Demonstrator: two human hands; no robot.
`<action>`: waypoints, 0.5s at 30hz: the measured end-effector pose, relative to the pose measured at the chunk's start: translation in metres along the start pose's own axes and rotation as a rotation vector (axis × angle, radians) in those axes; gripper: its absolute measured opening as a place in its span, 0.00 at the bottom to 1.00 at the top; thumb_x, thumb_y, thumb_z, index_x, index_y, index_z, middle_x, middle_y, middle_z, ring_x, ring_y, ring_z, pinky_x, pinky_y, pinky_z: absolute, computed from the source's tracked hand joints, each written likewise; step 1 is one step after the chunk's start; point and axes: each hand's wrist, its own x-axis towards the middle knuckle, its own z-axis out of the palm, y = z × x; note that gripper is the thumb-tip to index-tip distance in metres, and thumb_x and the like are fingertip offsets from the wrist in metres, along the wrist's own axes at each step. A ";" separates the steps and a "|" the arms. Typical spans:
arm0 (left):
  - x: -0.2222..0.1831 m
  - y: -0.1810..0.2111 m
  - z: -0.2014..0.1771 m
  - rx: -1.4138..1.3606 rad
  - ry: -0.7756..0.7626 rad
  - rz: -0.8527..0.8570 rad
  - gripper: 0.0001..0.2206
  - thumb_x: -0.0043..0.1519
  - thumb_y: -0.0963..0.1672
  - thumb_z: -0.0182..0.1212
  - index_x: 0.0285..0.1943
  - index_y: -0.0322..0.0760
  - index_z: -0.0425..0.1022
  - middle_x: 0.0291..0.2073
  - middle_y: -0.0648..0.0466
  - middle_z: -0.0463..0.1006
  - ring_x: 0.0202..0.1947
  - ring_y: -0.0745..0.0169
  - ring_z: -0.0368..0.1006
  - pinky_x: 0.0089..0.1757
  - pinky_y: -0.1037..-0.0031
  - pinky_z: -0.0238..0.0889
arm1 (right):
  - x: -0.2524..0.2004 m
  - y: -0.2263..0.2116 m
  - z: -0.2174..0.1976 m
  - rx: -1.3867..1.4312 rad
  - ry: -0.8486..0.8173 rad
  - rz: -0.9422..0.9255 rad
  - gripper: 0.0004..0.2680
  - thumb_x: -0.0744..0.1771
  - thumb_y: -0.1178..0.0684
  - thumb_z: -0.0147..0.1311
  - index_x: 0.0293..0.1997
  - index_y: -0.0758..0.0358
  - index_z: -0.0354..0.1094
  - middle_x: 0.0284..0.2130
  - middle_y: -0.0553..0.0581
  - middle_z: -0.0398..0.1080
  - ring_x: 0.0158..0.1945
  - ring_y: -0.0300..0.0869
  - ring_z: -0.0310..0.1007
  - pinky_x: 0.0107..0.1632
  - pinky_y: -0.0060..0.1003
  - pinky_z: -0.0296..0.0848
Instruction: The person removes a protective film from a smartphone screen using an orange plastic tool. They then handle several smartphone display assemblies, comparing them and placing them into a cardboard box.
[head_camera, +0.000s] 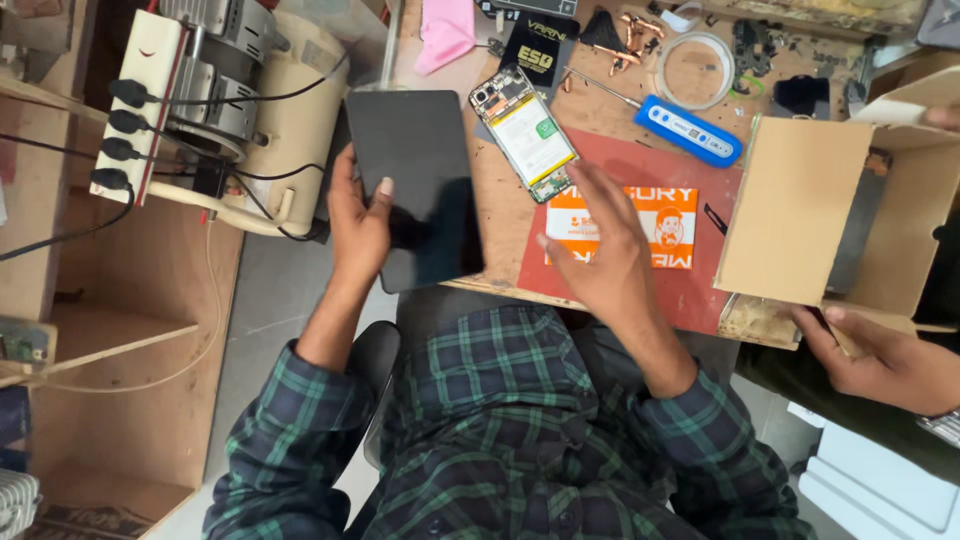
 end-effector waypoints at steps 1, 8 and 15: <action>0.001 -0.002 -0.002 0.010 0.012 -0.036 0.23 0.66 0.33 0.52 0.72 0.27 0.58 0.62 0.45 0.74 0.65 0.55 0.70 0.64 0.68 0.60 | 0.000 0.001 -0.002 -0.011 0.001 0.016 0.27 0.62 0.59 0.68 0.70 0.64 0.60 0.67 0.65 0.63 0.71 0.57 0.62 0.69 0.47 0.64; 0.011 0.000 -0.003 0.814 0.008 0.006 0.26 0.64 0.45 0.65 0.69 0.25 0.64 0.54 0.32 0.76 0.54 0.32 0.73 0.52 0.53 0.65 | -0.033 -0.017 -0.049 -0.038 -0.041 0.027 0.17 0.62 0.60 0.66 0.57 0.64 0.72 0.56 0.61 0.73 0.60 0.53 0.74 0.60 0.43 0.73; 0.005 0.010 0.005 1.196 -0.076 0.243 0.23 0.68 0.48 0.66 0.63 0.23 0.70 0.50 0.33 0.77 0.48 0.30 0.74 0.46 0.50 0.67 | -0.078 -0.004 -0.139 -0.091 0.173 0.184 0.07 0.66 0.63 0.64 0.47 0.65 0.75 0.40 0.58 0.78 0.42 0.47 0.81 0.46 0.37 0.77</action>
